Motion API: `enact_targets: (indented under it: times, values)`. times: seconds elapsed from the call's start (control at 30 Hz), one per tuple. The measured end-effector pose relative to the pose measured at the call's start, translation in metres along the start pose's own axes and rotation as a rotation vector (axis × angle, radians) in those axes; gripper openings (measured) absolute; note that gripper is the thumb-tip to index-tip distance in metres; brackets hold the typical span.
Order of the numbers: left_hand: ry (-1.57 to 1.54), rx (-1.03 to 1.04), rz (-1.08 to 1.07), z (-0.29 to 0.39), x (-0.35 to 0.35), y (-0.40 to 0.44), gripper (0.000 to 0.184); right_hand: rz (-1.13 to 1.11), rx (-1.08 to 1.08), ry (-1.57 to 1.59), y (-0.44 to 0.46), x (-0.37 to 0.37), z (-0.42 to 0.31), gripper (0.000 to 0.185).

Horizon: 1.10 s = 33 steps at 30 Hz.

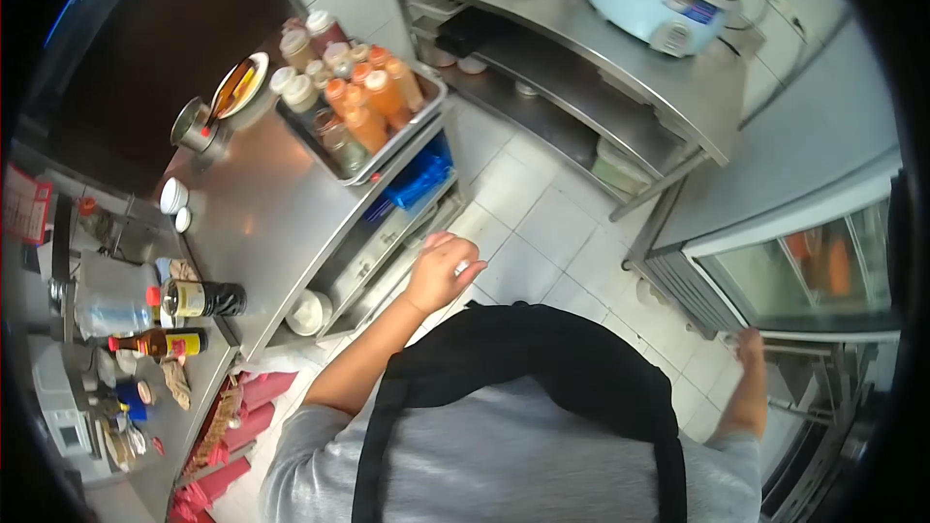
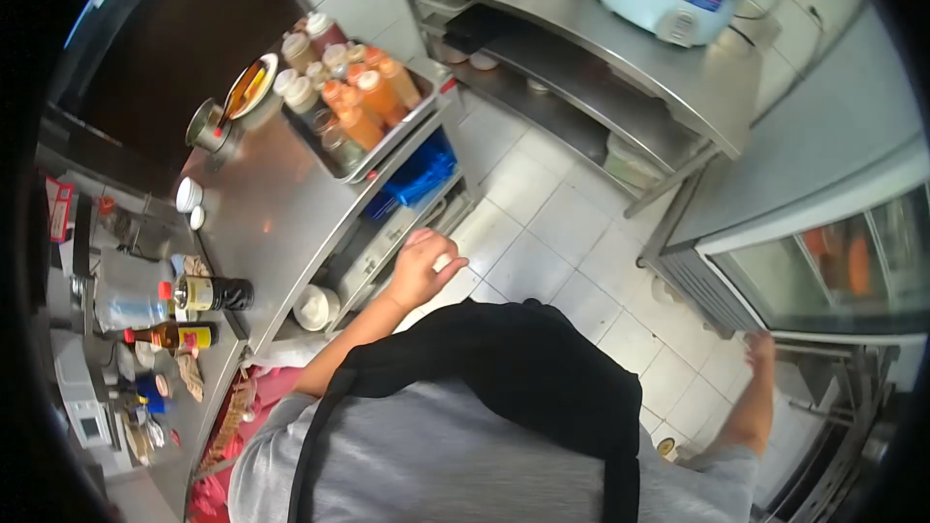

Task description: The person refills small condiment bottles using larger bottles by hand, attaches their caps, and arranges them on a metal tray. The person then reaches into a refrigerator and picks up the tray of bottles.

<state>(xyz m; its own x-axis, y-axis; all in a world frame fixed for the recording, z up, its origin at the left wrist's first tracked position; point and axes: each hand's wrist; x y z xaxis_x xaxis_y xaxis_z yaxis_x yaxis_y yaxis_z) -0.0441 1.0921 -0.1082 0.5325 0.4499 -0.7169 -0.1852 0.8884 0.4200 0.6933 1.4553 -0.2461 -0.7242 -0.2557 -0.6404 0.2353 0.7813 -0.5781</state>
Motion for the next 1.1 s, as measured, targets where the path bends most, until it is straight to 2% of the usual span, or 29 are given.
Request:
enact_targets:
  times: [0.03,0.07,0.1,0.13,0.17,0.2,0.23,0.27,0.3,0.33,0.37,0.4,0.43,0.47,0.53,0.6,0.67,0.7,0.77,0.8,0.83,0.87,0.93,1.0,1.03,1.1]
  values:
    - [-0.02,-0.089,-0.055,0.005,0.001,0.0,0.026,0.15,0.103,0.04,-0.044,-0.045,0.023,0.037]
    - [0.0,-0.154,-0.101,0.007,0.003,-0.001,0.031,0.201,0.121,0.095,-0.045,-0.097,0.074,0.034]
    - [0.009,-0.302,-0.168,0.008,0.005,-0.001,0.03,0.251,0.201,0.2,-0.057,-0.147,0.113,0.035]
    - [0.02,-0.442,-0.24,0.007,0.008,-0.002,0.03,0.347,0.229,0.295,-0.095,-0.181,0.127,0.038]
    - [0.018,-0.424,-0.204,-0.006,0.018,-0.013,0.032,0.54,0.226,0.235,-0.112,-0.205,0.145,0.039]
    - [0.003,-0.379,-0.174,-0.032,0.038,-0.028,0.035,0.43,0.206,0.533,-0.135,-0.241,0.161,0.036]
    - [0.061,-0.291,-0.15,-0.075,0.062,-0.057,0.046,0.509,0.148,0.39,-0.158,-0.263,0.175,0.029]
    - [0.027,-0.523,-0.256,-0.092,0.072,-0.082,0.054,0.603,0.091,0.259,-0.174,-0.288,0.179,0.025]
    - [-0.047,-0.882,-0.438,-0.069,0.069,-0.092,0.056,0.703,0.047,0.12,-0.189,-0.314,0.185,0.022]
    - [-0.051,-0.437,-0.315,-0.124,0.103,-0.176,0.058,0.798,-0.167,0.098,-0.191,-0.343,0.185,0.037]
    - [-0.049,-0.43,-0.351,-0.138,0.117,-0.206,0.055,0.809,-0.091,-0.607,-0.197,-0.382,0.165,0.053]
    - [-0.044,-0.472,-0.391,-0.134,0.129,-0.219,0.053,0.99,-0.079,-0.308,-0.211,-0.398,0.137,0.064]
    - [-0.02,-0.545,-0.432,-0.133,0.137,-0.23,0.051,1.062,0.012,-0.272,-0.271,-0.377,0.053,0.067]
    - [0.002,-0.605,-0.47,-0.129,0.143,-0.237,0.048,1.133,-0.071,-0.2,-0.28,-0.386,0.024,0.064]
    - [0.055,-0.732,-0.526,-0.112,0.158,-0.244,0.044,1.236,-0.171,-0.247,-0.258,-0.441,-0.005,0.047]
    - [0.092,-0.835,-0.555,-0.092,0.171,-0.253,0.039,1.371,-0.283,-0.205,-0.238,-0.477,-0.04,0.047]
    - [0.106,-0.921,-0.546,-0.074,0.184,-0.274,0.035,1.354,-0.497,0.163,-0.203,-0.522,-0.079,0.035]
    - [0.107,-0.956,-0.525,-0.066,0.19,-0.286,0.033,1.315,-0.6,0.345,-0.196,-0.522,-0.106,0.03]
    - [0.098,-0.98,-0.47,-0.041,0.204,-0.318,0.029,1.589,-0.565,-0.471,-0.194,-0.533,-0.137,0.033]
    - [0.085,-0.955,-0.432,-0.027,0.214,-0.336,0.027,1.531,-0.617,-0.677,-0.197,-0.536,-0.152,0.033]
    - [0.061,-0.9,-0.378,-0.015,0.228,-0.35,0.025,1.489,-0.572,-0.87,-0.202,-0.536,-0.164,0.03]
    - [0.025,-0.856,-0.317,0.002,0.239,-0.358,0.023,1.441,-0.528,-1.203,-0.189,-0.566,-0.168,0.027]
    - [-0.1,-0.855,-0.231,0.031,0.261,-0.363,0.021,1.511,-0.492,-1.583,-0.173,-0.592,-0.163,0.024]
    - [-0.281,-0.903,-0.129,0.054,0.287,-0.347,0.023,1.372,-0.449,-1.68,-0.198,-0.575,-0.177,0.027]
    - [-0.248,-0.904,-0.202,0.072,0.294,-0.34,0.024,1.305,-0.444,-1.672,-0.2,-0.577,-0.181,0.031]
    - [-0.167,-0.906,-0.313,0.102,0.299,-0.328,0.027,1.336,-0.564,-1.64,-0.189,-0.595,-0.174,0.035]
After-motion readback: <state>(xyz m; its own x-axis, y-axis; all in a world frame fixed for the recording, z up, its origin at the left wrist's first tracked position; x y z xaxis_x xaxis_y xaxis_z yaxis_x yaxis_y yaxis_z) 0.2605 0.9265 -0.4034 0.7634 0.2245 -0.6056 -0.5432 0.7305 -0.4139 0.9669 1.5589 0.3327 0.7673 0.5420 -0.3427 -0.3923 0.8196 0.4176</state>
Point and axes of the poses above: each hand's wrist, its own y-axis towards the middle knuckle, its own x-axis out of the palm, z = x × y, and after that the axes turned 3 degrees about -z, right-handed
